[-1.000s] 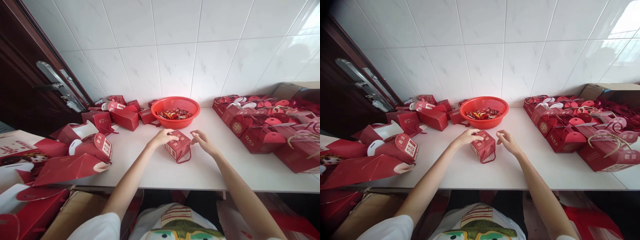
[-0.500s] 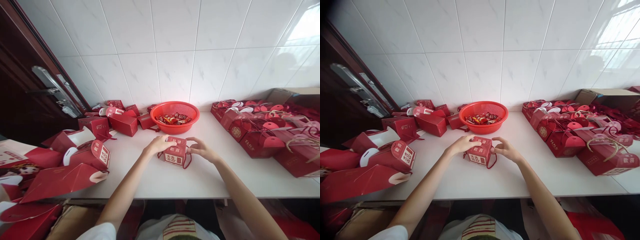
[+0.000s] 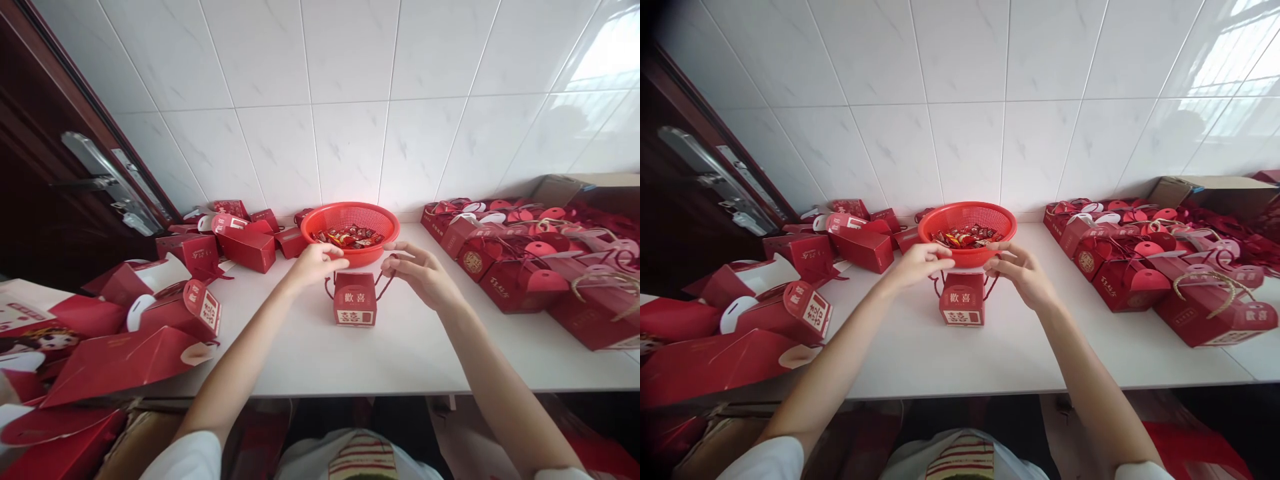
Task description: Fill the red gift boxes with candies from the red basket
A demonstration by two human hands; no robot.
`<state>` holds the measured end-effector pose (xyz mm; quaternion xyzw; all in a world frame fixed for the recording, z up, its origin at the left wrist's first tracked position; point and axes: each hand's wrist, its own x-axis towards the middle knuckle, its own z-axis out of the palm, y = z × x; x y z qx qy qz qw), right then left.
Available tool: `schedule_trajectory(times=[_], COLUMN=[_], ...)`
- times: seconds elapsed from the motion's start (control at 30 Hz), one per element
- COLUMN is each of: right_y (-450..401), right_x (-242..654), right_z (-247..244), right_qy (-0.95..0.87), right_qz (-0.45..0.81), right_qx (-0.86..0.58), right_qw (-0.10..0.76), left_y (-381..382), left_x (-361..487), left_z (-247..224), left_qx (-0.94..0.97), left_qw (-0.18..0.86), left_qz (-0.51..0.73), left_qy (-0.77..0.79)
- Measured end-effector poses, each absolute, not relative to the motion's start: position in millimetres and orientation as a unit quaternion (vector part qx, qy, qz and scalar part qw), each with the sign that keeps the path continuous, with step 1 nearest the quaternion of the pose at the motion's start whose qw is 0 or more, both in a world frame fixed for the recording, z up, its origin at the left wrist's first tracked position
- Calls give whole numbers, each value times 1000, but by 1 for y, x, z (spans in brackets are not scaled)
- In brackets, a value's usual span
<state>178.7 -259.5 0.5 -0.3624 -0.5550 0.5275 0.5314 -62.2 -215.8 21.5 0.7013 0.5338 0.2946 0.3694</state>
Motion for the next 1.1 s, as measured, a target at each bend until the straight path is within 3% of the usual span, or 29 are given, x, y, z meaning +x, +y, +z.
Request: schedule_trajectory(times=[0.2, 0.43, 0.6, 0.83, 1.1], right_y=[-259, -264, -270, -284, -325], right_x=[178, 164, 165, 178, 244], right_z=[30, 44, 37, 26, 39], right_qy=[-612, -650, -636, -601, -503], right_qz=[472, 431, 403, 379, 190], right_qx=[-380, -402, -402, -421, -486], right_qw=[509, 479, 522, 563, 689], left_y=[-223, -237, -238, -245, -242], left_x=[-64, -32, -12, 7, -10], left_z=[61, 66, 59, 44, 22], left_qx=[674, 662, 681, 762, 774], left_qw=[508, 595, 580, 465, 482], left_qz=[362, 352, 363, 377, 299], left_qy=[395, 289, 260, 246, 282])
